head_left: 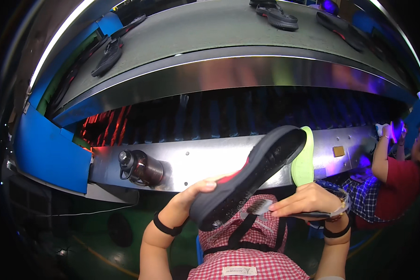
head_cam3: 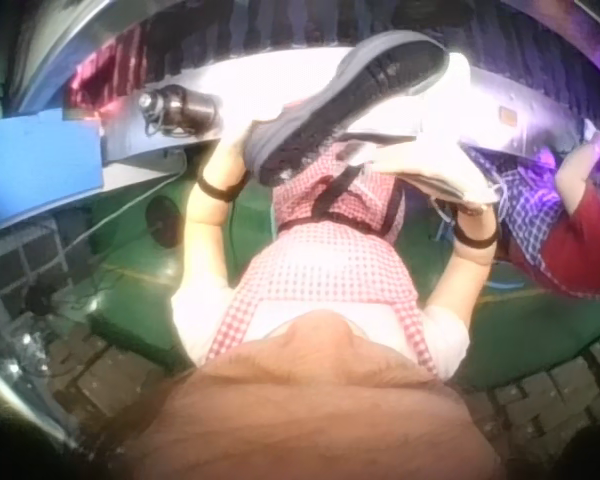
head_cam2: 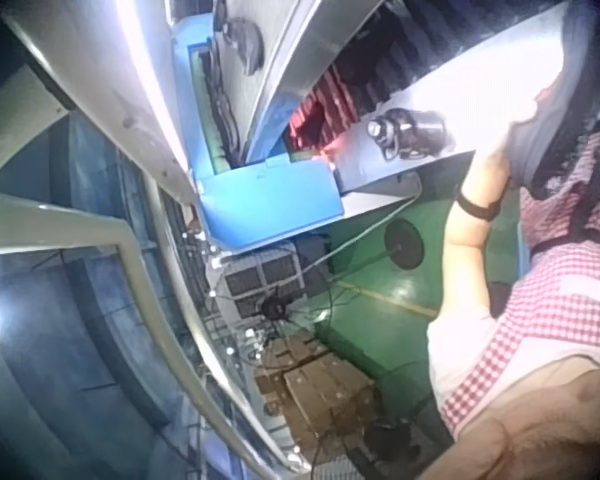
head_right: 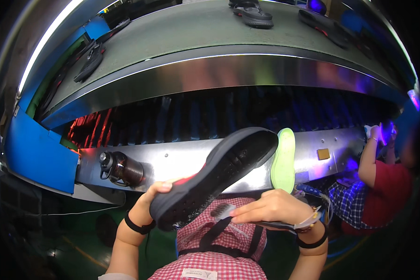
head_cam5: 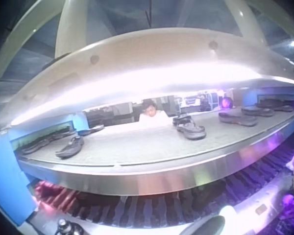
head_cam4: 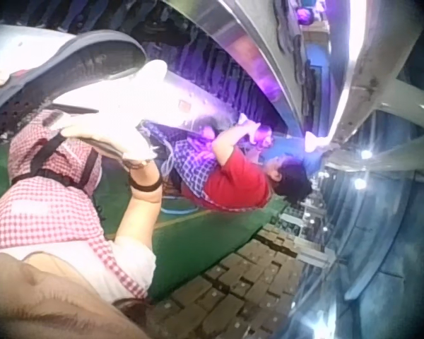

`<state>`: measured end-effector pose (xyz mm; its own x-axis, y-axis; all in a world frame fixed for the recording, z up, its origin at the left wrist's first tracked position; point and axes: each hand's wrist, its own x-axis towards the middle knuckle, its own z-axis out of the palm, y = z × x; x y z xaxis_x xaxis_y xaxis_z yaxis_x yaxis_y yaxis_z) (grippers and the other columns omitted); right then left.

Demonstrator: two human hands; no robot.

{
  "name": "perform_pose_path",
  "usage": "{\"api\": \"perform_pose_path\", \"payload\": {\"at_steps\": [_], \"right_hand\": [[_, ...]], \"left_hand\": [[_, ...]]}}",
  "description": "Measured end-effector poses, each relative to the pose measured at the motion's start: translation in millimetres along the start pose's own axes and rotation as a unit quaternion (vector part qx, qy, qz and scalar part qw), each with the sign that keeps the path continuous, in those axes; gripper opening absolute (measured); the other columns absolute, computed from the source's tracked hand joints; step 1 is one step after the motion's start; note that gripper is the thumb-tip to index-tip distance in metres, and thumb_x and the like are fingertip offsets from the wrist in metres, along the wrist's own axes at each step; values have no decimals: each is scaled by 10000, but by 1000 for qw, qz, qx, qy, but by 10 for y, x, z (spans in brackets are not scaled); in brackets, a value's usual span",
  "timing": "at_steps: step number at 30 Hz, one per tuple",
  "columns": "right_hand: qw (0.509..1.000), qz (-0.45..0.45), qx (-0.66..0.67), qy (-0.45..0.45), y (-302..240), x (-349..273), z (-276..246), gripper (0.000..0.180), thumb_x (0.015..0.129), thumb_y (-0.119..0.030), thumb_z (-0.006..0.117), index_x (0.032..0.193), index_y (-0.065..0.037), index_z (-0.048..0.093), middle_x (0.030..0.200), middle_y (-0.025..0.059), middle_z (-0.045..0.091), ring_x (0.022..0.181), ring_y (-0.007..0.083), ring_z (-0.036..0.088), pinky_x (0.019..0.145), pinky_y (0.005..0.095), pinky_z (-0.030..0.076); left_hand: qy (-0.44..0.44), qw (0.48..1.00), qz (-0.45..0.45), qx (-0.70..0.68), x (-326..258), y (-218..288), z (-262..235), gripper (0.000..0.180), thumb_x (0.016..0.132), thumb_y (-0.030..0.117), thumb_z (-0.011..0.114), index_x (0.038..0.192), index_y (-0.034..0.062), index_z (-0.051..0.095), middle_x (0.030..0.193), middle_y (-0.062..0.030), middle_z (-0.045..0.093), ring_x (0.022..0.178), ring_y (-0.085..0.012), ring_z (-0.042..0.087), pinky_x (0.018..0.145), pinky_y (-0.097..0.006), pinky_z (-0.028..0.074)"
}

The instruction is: Applying glue to the bottom of shoe soles using a brush at a production line station.

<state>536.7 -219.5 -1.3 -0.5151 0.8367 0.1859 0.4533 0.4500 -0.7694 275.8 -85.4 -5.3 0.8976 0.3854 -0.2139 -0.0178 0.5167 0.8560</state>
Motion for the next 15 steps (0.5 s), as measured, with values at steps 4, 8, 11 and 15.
{"api": "perform_pose_path", "payload": {"at_steps": [4,8,11,15], "right_hand": [[987,-39,11,153,105,26,18,238,747,-37,667,985,-52,669,997,143,659,901,265,654,734,308,523],[988,-12,117,102,252,16,138,248,750,-12,661,997,-38,662,1028,146,648,952,273,636,815,321,510],[991,-11,100,86,125,15,0,244,748,5,662,987,-41,665,1012,145,653,946,268,641,804,321,513],[972,-12,77,222,367,24,124,268,717,22,686,978,-36,665,1006,145,656,933,252,646,811,320,515]], "left_hand": [[127,985,-46,-111,-122,-26,62,619,803,329,491,1301,-31,418,1203,-161,533,1045,-185,538,936,-262,376],[142,975,-19,-167,-97,-1,27,579,802,328,484,1266,-18,468,1197,-149,538,1020,-181,540,925,-257,373],[141,972,-37,-186,-136,-41,-95,598,813,329,417,1281,-43,418,1245,-176,509,1094,-227,522,981,-306,364],[170,976,-7,-133,-133,-47,-25,604,806,326,418,1273,-57,419,1244,-187,509,1104,-235,518,990,-308,356]]}}
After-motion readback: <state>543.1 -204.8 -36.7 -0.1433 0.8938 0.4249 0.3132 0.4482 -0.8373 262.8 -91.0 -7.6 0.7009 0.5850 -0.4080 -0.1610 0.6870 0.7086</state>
